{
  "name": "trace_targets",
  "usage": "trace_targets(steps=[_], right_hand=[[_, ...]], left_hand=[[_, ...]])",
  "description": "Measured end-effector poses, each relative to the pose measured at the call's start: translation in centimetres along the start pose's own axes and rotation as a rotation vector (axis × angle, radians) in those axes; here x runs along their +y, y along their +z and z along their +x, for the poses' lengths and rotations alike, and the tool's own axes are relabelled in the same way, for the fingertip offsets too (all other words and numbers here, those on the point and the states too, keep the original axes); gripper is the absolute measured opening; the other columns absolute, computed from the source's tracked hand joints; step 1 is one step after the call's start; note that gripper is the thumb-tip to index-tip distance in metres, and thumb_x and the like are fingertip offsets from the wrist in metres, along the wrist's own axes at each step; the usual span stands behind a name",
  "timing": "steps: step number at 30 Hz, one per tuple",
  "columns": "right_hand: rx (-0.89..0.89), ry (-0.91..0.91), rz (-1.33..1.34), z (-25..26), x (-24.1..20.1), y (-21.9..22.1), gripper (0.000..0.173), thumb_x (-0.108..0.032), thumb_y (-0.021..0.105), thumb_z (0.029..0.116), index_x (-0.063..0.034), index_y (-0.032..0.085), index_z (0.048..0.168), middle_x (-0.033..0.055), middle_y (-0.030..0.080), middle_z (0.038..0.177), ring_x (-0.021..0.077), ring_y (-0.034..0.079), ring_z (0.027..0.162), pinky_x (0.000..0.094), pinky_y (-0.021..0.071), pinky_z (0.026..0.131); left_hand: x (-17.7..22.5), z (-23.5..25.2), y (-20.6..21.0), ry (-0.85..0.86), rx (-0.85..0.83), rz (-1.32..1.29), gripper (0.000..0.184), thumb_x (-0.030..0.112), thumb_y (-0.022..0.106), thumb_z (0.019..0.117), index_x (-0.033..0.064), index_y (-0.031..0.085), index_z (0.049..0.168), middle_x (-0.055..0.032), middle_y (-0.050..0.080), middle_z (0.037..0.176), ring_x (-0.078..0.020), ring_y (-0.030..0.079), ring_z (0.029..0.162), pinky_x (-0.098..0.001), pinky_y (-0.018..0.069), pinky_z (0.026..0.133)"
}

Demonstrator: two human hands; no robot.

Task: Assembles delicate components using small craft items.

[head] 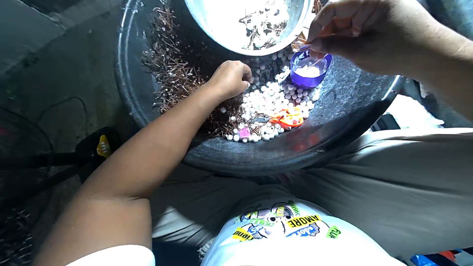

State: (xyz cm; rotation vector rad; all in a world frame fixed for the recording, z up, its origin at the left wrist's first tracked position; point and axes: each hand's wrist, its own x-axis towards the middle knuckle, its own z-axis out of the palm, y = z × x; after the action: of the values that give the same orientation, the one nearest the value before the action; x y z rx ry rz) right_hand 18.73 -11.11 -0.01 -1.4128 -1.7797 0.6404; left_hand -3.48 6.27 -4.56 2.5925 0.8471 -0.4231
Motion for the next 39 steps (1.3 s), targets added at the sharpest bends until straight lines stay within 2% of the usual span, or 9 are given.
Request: trace_targets(steps=[9,15,18,21,23,25,28,34,39], right_hand=[[-0.033,-0.048,-0.146,-0.2,0.1,-0.2,0.015,-0.018,0.054,0.1026,-0.0105,0.066,0.109,-0.0051,0.065,0.096,-0.0056,0.058,0.083,0.0152,0.0492,0.076],[-0.014,-0.013,-0.142,-0.4,0.1,-0.4,0.015,-0.018,0.054,0.1031,-0.0116,0.066,0.109,-0.0073,0.064,0.095,-0.0089,0.057,0.082,0.0109,0.0484,0.075],[-0.016,-0.037,-0.155,-0.4,0.2,-0.4,0.015,-0.016,0.054,0.1029,-0.0105,0.066,0.11,-0.0051,0.065,0.096,-0.0065,0.058,0.083,0.0138,0.049,0.076],[-0.016,-0.06,-0.153,-0.4,0.3,-0.4,0.013,-0.017,0.057,0.1009,-0.0105,0.064,0.109,-0.0047,0.063,0.092,-0.0037,0.057,0.078,0.0168,0.0502,0.073],[-0.011,-0.057,-0.151,-0.4,0.3,-0.3,0.012,-0.016,0.056,0.0989,-0.0124,0.064,0.108,-0.0064,0.061,0.087,-0.0038,0.055,0.072,0.0172,0.0487,0.067],[0.009,-0.045,-0.157,-0.5,0.1,-0.3,0.013,-0.015,0.056,0.0983,-0.0139,0.067,0.105,-0.0081,0.063,0.086,-0.0061,0.052,0.069,0.0163,0.0464,0.065],[0.074,-0.043,-0.151,-0.5,-0.1,-0.1,0.02,-0.013,0.053,0.1006,-0.0134,0.073,0.097,-0.0099,0.066,0.086,-0.0108,0.051,0.068,0.0116,0.0441,0.064],[0.104,-0.044,-0.159,-0.2,-1.3,0.7,0.017,-0.013,0.056,0.1,-0.0085,0.073,0.102,-0.0031,0.068,0.093,-0.0071,0.058,0.076,0.0123,0.0486,0.071],[0.159,-0.09,-0.143,0.4,-1.7,1.7,0.016,-0.017,0.06,0.0983,-0.008,0.072,0.097,-0.0023,0.067,0.09,-0.007,0.059,0.076,0.0109,0.0485,0.069]], left_hand=[[1.0,1.1,1.4,0.049,-0.111,0.076,0.021,0.013,0.06,0.1023,0.0031,0.073,0.115,-0.0192,0.071,0.113,-0.037,0.066,0.114,-0.0575,0.0468,0.102],[1.0,1.2,1.8,0.029,-0.132,0.05,0.022,0.019,0.063,0.1013,0.0022,0.073,0.111,-0.0178,0.072,0.107,-0.0348,0.067,0.107,-0.0571,0.0485,0.098],[1.1,0.6,0.8,0.032,-0.027,-0.169,0.02,0.018,0.067,0.098,0.0013,0.073,0.107,-0.0149,0.072,0.101,-0.027,0.068,0.095,-0.0511,0.0521,0.09],[1.8,-0.5,-0.4,0.078,0.112,-0.673,0.01,0.005,0.068,0.0936,0.003,0.068,0.104,-0.0021,0.067,0.091,-0.0058,0.063,0.077,-0.0244,0.0543,0.074],[3.2,-2.0,-1.6,0.048,0.129,-1.02,0.013,-0.005,0.059,0.0957,0.003,0.064,0.104,-0.0017,0.065,0.095,-0.0074,0.066,0.082,-0.0243,0.0586,0.078],[4.3,-3.2,-2.4,0.029,0.158,-1.211,0.017,-0.006,0.053,0.0979,0.0049,0.064,0.104,-0.0007,0.066,0.094,-0.0088,0.068,0.083,-0.0254,0.0601,0.081],[4.9,-4.3,-2.4,0.106,0.203,-1.334,0.013,-0.001,0.055,0.0995,0.0088,0.064,0.1,0.0021,0.068,0.089,-0.0059,0.068,0.08,-0.0222,0.0588,0.081],[6.1,-5.6,-1.9,0.159,0.293,-1.383,0.024,-0.008,0.061,0.0942,0.0073,0.058,0.111,0.0011,0.067,0.095,-0.007,0.069,0.084,-0.0242,0.0593,0.083],[6.6,-5.7,-1.5,0.175,0.375,-1.38,0.028,-0.011,0.065,0.0908,0.0085,0.058,0.109,0.0026,0.071,0.09,-0.006,0.071,0.082,-0.0232,0.0601,0.082]])
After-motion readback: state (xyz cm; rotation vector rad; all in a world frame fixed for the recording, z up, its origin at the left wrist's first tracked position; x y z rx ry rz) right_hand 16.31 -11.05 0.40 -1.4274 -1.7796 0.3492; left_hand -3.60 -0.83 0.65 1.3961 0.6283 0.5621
